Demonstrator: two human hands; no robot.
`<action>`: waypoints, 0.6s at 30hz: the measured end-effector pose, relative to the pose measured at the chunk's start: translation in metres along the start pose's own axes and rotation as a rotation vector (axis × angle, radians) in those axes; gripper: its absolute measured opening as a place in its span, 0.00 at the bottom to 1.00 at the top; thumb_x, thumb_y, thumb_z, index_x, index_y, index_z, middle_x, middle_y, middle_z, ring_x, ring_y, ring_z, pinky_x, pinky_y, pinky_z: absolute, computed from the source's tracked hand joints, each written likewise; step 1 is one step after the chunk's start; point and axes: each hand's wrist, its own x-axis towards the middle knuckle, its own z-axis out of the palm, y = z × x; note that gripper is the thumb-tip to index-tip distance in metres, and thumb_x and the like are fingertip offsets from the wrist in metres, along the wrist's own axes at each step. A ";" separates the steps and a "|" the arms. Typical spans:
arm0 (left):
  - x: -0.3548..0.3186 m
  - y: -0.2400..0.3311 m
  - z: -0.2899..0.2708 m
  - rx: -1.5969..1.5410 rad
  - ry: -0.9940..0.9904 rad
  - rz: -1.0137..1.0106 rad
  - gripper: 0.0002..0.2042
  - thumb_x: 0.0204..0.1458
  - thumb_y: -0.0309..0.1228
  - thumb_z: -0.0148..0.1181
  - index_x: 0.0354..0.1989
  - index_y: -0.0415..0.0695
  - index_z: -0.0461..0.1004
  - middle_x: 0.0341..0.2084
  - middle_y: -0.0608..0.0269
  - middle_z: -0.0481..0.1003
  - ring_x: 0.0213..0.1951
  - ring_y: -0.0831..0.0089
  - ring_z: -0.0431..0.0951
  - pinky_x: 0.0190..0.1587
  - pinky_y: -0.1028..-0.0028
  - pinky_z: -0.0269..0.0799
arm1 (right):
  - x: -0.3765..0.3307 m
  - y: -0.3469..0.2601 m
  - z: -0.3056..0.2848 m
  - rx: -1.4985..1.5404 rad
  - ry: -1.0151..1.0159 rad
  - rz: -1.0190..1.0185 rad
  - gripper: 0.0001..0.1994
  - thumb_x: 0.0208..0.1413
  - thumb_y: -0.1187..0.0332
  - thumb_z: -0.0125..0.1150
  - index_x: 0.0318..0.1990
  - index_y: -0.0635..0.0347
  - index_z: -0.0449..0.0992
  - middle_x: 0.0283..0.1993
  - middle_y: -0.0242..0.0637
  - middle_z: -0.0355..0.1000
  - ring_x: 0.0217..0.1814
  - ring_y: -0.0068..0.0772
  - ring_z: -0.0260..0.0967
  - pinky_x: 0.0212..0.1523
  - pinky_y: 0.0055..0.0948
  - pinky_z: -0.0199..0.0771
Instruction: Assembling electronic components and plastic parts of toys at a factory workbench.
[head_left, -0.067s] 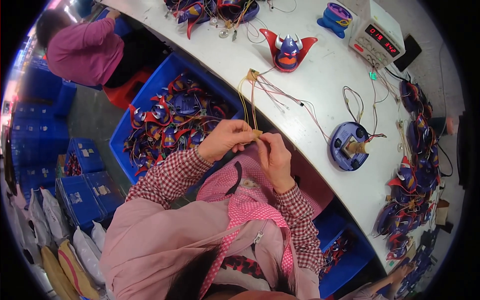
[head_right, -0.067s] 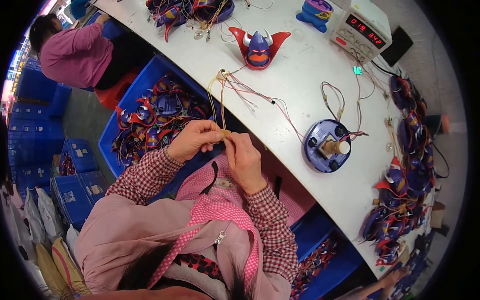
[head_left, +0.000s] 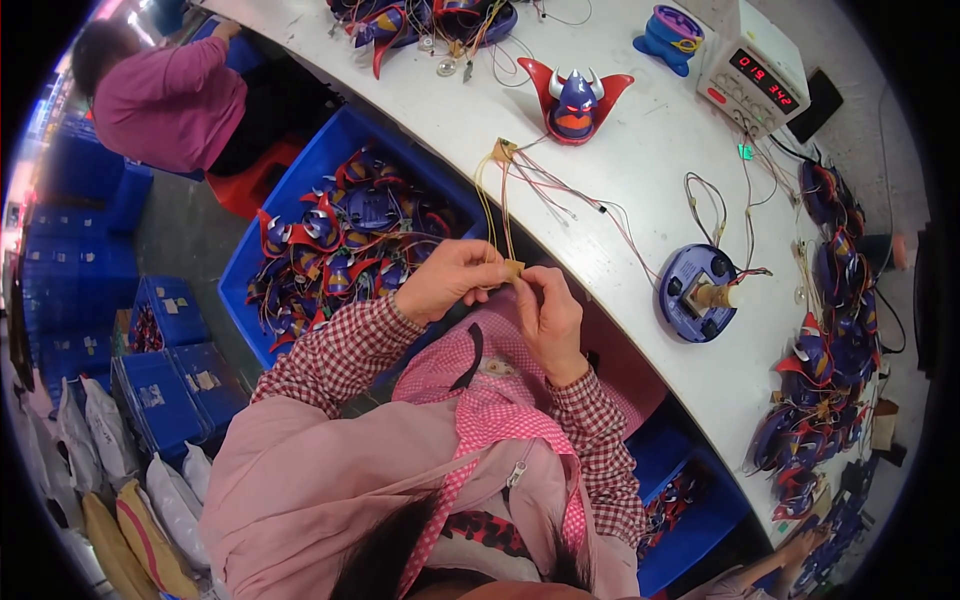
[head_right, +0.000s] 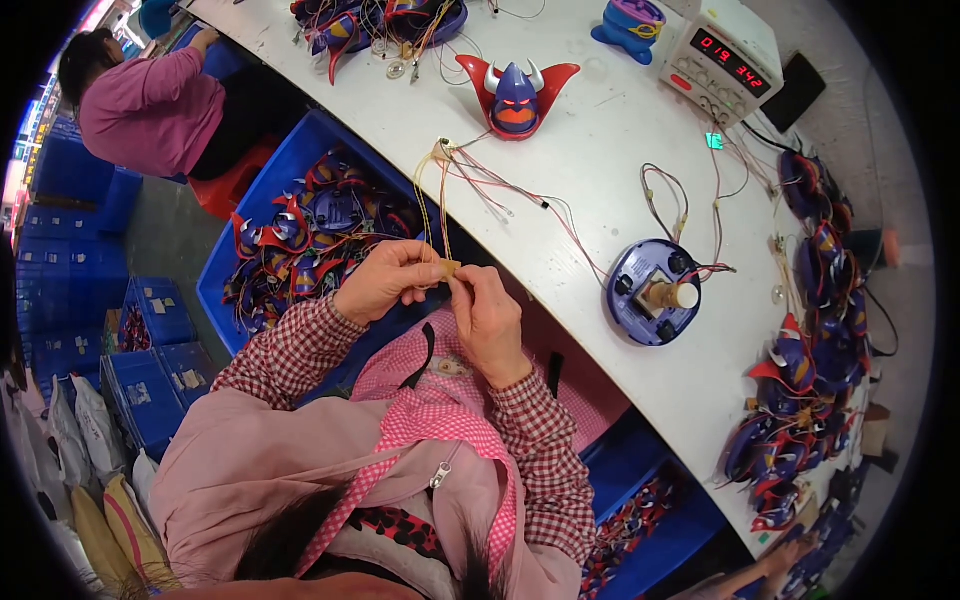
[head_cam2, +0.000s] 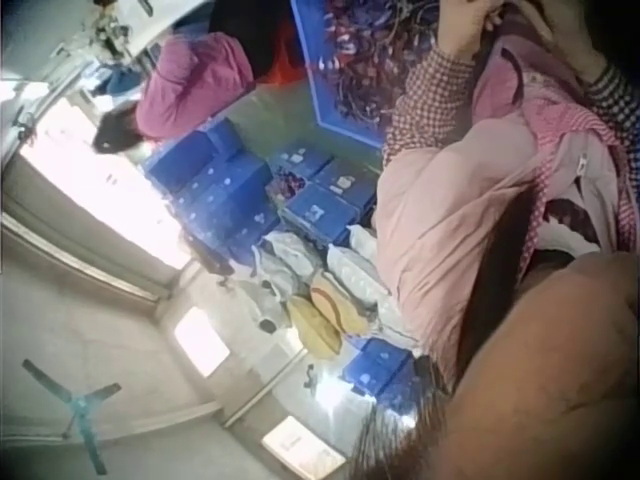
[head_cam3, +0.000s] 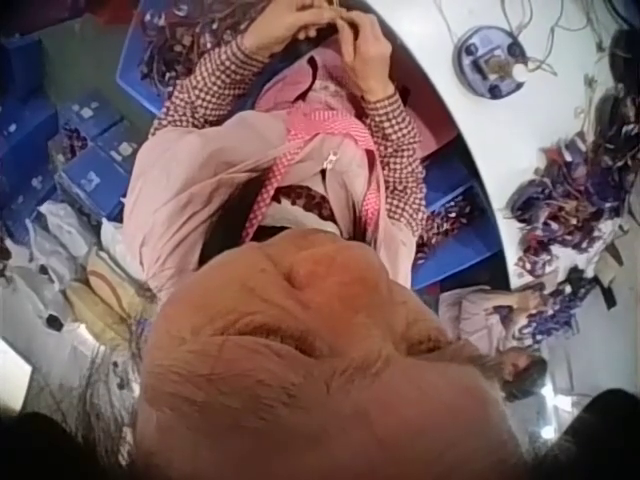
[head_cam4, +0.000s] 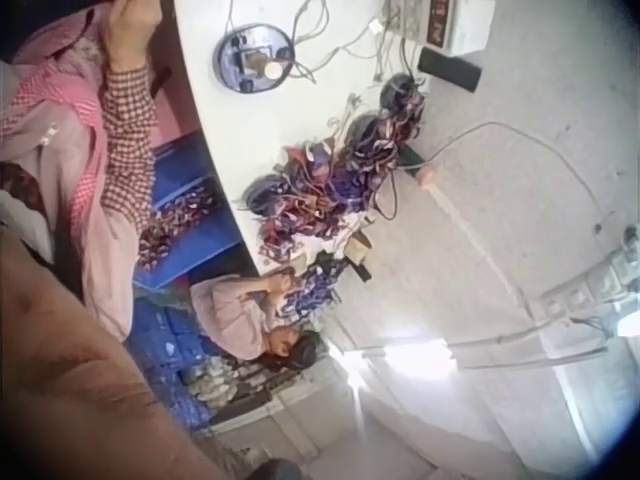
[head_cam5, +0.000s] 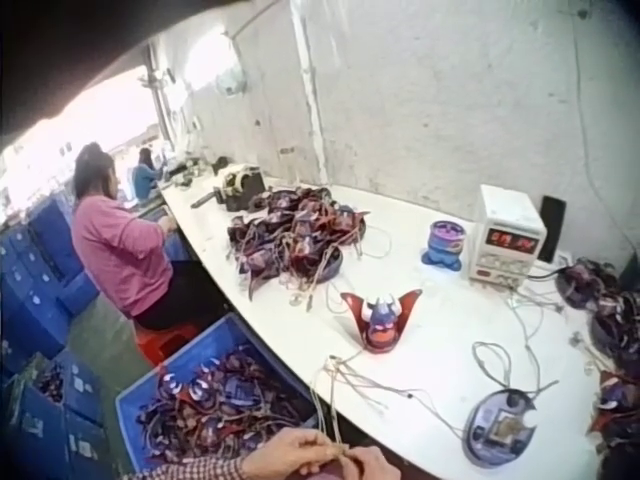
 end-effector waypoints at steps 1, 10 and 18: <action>0.000 0.000 0.000 -0.009 -0.006 -0.008 0.08 0.53 0.33 0.60 0.31 0.40 0.74 0.21 0.73 0.70 0.20 0.88 0.68 0.20 0.89 0.61 | 0.000 0.000 0.000 0.013 0.008 0.008 0.07 0.52 0.79 0.58 0.38 0.64 0.69 0.29 0.40 0.66 0.24 0.34 0.68 0.25 0.25 0.68; 0.001 0.001 -0.001 -0.028 -0.009 -0.024 0.07 0.52 0.32 0.60 0.30 0.41 0.74 0.20 0.73 0.71 0.19 0.88 0.68 0.20 0.89 0.61 | 0.004 0.000 -0.002 0.015 -0.010 -0.012 0.08 0.48 0.80 0.60 0.36 0.64 0.70 0.29 0.43 0.68 0.27 0.43 0.70 0.26 0.32 0.70; 0.001 0.000 -0.004 -0.033 -0.050 -0.030 0.07 0.52 0.32 0.60 0.31 0.40 0.74 0.20 0.73 0.70 0.19 0.88 0.66 0.20 0.88 0.61 | 0.006 0.003 -0.005 0.031 -0.049 -0.077 0.08 0.48 0.81 0.60 0.36 0.64 0.70 0.28 0.41 0.68 0.24 0.36 0.69 0.24 0.27 0.68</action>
